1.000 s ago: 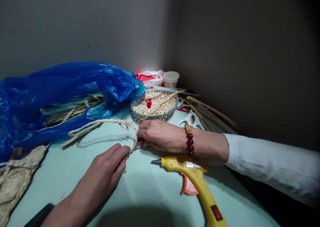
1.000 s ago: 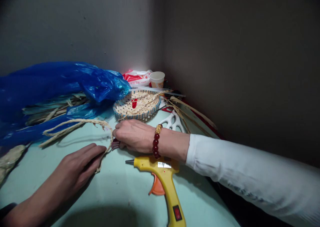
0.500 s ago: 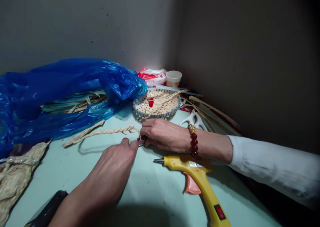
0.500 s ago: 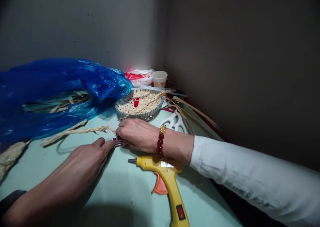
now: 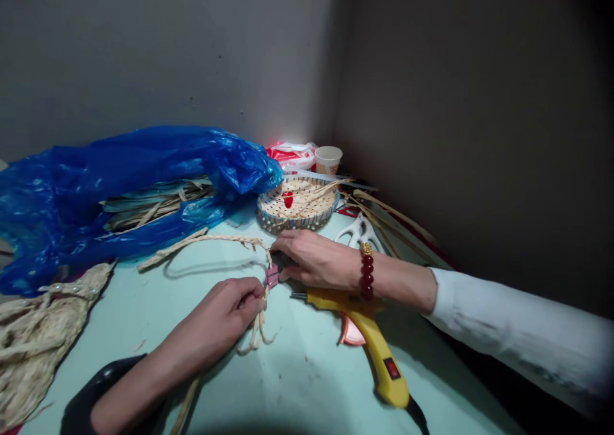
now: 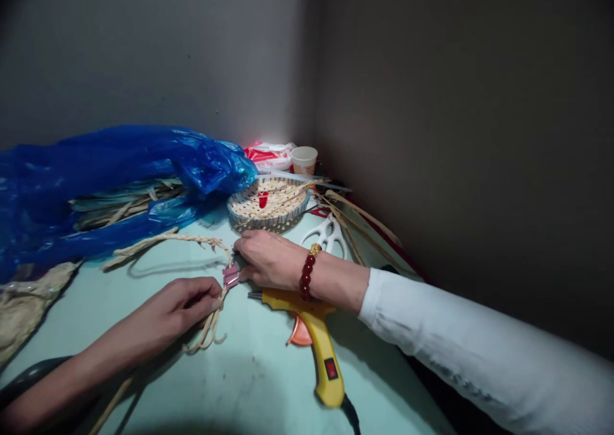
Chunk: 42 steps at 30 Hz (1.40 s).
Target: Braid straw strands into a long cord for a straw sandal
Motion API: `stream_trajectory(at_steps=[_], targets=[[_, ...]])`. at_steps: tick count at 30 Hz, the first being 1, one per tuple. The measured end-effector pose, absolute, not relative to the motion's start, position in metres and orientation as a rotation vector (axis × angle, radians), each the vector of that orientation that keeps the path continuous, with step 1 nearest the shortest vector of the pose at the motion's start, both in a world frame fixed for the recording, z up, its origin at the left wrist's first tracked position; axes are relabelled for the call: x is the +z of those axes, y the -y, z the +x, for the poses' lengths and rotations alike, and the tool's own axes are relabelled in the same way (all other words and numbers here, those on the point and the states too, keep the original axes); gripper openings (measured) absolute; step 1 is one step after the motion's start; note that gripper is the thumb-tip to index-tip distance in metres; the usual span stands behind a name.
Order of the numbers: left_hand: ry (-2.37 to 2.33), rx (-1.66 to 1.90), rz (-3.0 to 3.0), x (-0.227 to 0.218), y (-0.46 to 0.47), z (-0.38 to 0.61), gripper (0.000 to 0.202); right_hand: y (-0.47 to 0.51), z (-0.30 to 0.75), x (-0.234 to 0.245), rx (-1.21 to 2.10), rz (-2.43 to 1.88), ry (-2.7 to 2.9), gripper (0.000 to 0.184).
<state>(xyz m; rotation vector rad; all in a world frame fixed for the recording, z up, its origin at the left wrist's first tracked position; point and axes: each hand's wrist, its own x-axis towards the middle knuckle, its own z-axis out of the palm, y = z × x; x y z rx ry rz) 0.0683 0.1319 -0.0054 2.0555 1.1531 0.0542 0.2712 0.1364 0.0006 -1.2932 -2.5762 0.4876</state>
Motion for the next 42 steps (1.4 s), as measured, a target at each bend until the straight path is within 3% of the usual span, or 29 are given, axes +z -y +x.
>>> stream_trajectory(at_steps=[17,24,30,42], targets=[[-1.195,0.510,1.476,-0.016,-0.072,0.065,0.024,-0.073,0.257,0.005,0.160,-1.547,2.484,0.012],[-1.132,0.530,1.182,-0.026,-0.070,0.066,0.031,-0.028,0.242,0.022,0.452,-1.616,2.053,0.021],[-1.096,0.544,1.143,-0.026,-0.070,0.065,0.033,-0.010,0.214,0.009,0.600,-1.743,2.019,0.020],[-1.066,0.452,1.256,-0.028,-0.076,0.064,0.029,-0.009,0.213,-0.006,0.390,-1.789,2.027,0.017]])
